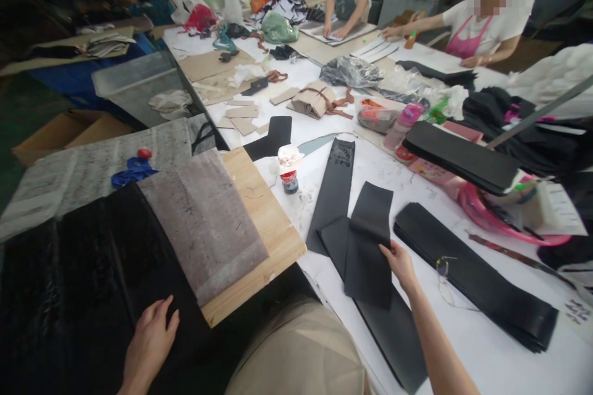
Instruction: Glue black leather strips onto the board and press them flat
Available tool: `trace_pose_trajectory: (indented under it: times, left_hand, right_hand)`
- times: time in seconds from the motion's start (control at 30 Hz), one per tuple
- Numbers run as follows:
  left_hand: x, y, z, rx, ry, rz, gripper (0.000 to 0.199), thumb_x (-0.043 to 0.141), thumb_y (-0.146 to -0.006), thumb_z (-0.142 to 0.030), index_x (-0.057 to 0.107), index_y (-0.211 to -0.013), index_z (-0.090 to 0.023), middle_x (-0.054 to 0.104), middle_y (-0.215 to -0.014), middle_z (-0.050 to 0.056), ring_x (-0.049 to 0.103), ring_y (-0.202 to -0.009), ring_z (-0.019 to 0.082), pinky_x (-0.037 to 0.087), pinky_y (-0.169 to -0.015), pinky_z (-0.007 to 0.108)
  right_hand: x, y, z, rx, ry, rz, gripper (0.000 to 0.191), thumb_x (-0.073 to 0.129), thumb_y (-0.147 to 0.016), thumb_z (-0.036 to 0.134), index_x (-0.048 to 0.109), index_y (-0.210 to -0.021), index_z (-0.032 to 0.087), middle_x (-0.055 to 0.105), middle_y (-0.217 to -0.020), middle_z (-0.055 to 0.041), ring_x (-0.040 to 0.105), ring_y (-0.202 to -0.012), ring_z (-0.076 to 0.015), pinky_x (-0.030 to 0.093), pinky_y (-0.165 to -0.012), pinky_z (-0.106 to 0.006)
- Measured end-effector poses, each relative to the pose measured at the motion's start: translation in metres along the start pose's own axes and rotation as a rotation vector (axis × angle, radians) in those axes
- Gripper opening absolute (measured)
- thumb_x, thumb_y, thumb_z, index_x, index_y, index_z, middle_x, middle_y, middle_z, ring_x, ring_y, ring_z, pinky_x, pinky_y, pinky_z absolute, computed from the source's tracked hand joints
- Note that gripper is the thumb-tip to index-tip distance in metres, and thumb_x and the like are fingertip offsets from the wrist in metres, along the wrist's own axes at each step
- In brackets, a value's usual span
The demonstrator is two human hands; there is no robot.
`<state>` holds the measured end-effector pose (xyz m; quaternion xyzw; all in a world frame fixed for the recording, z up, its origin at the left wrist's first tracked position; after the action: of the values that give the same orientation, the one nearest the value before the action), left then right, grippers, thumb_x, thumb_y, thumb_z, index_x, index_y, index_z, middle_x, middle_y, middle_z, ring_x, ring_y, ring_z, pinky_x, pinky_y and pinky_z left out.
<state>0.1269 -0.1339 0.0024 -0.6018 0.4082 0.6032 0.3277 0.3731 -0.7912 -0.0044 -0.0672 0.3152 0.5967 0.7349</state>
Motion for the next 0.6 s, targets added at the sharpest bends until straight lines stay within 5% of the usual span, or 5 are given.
trace_pose_trajectory:
  times: [0.3, 0.6]
  left_hand:
    - [-0.002, 0.0, -0.002, 0.061, -0.023, -0.046, 0.069, 0.021, -0.097, -0.048, 0.062, -0.127, -0.002, 0.059, -0.123, 0.023, 0.062, -0.115, 0.035, 0.052, -0.103, 0.047]
    - [-0.008, 0.003, -0.008, 0.037, -0.009, -0.036, 0.066, 0.024, -0.097, -0.045, 0.061, -0.13, -0.002, 0.058, -0.125, 0.024, 0.059, -0.116, 0.036, 0.051, -0.102, 0.05]
  right_hand:
    - [-0.022, -0.051, -0.014, 0.049, 0.254, 0.058, 0.013, 0.062, -0.074, 0.032, 0.065, -0.076, 0.019, 0.071, -0.068, -0.0061, 0.067, -0.067, -0.0237, 0.049, -0.06, -0.031]
    - [-0.059, -0.083, 0.013, 0.047, 0.63, -0.003, 0.026, 0.073, -0.077, 0.027, 0.069, -0.1, 0.016, 0.072, -0.09, -0.0137, 0.069, -0.084, -0.0307, 0.049, -0.072, -0.037]
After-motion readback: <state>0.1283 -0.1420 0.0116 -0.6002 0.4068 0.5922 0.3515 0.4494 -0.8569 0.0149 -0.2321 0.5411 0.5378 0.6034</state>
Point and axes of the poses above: each hand's wrist, its own y-axis away from the middle knuckle, its own x-axis out of the palm, z = x × y, the point moved 5 cm from there along -y, towards the middle knuckle
